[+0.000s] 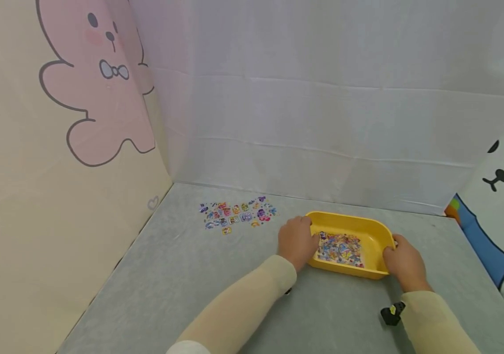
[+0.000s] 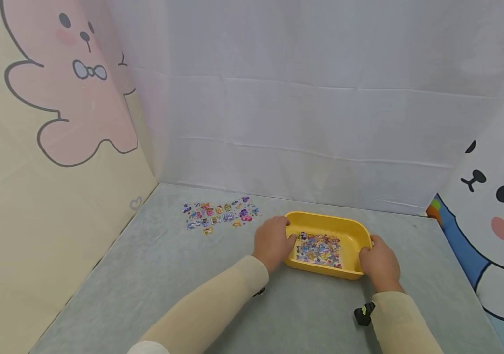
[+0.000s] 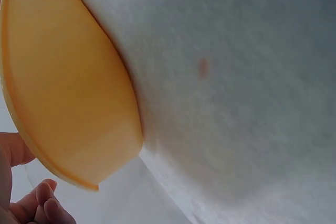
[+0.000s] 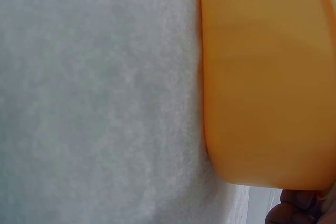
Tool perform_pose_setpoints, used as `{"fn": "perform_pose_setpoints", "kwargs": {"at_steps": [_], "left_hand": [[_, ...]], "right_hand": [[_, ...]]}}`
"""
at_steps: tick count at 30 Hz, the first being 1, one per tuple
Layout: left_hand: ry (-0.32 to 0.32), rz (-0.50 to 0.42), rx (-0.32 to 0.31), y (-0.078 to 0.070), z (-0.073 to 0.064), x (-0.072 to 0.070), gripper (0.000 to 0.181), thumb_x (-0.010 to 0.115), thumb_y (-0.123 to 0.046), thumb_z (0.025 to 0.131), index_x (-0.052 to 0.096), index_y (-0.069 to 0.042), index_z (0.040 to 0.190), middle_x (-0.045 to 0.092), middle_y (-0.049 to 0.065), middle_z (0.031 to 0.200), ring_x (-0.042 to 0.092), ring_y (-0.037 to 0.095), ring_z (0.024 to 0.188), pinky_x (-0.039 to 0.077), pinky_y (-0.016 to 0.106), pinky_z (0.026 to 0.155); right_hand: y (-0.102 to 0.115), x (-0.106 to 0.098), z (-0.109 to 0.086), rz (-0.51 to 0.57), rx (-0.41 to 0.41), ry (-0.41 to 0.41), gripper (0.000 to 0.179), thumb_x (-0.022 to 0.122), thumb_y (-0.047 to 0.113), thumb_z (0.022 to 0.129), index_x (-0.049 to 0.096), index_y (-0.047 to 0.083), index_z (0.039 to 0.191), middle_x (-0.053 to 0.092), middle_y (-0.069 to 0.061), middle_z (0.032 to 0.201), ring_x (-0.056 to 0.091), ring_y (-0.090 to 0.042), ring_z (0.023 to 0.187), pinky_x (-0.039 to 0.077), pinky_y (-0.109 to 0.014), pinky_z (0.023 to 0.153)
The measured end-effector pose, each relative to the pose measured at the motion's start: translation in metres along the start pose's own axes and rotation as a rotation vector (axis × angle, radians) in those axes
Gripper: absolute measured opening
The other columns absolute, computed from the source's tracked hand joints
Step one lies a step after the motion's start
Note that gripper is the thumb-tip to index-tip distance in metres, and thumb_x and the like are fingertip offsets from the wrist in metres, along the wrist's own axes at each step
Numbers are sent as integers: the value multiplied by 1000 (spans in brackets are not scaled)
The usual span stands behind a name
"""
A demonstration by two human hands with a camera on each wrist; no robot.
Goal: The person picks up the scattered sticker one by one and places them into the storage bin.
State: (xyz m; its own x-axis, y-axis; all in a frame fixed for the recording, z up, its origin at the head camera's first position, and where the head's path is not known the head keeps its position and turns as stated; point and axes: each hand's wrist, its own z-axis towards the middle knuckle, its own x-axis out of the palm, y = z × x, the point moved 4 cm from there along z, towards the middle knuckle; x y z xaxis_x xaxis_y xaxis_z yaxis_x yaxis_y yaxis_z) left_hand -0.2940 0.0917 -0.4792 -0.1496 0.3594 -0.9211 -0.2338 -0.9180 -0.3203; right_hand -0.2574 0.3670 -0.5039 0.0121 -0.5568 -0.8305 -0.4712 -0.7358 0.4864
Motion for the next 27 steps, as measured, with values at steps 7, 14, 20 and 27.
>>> {"fn": "perform_pose_setpoints", "kwargs": {"at_steps": [7,14,20,27], "left_hand": [[13,-38,-43,20,6,0,42,74,-46,95,71,-16,124,71,-1,109,65,17,98,56,36,87],[0,-106,-72,49,10,-1,42,70,-44,98,69,-13,126,71,3,112,67,20,101,56,39,89],[-21,-131,-64,75,15,1,42,70,-42,98,69,-10,126,71,4,113,68,22,100,55,44,86],[-20,-39,-62,106,22,2,47,71,-43,97,66,-9,129,70,9,117,67,27,105,55,47,87]], "right_hand": [[-1,0,1,2,5,3,62,39,16,102,25,-11,155,36,-39,149,47,-50,121,36,-66,106],[1,0,0,-8,-7,-14,61,38,15,101,26,-12,154,37,-39,149,47,-51,123,36,-66,106],[3,-2,-2,-5,-11,-19,60,38,14,101,27,-12,153,38,-39,148,47,-52,123,36,-66,106],[3,-2,-3,-6,-9,-21,60,38,14,101,28,-12,153,39,-40,147,47,-52,123,37,-65,105]]}}
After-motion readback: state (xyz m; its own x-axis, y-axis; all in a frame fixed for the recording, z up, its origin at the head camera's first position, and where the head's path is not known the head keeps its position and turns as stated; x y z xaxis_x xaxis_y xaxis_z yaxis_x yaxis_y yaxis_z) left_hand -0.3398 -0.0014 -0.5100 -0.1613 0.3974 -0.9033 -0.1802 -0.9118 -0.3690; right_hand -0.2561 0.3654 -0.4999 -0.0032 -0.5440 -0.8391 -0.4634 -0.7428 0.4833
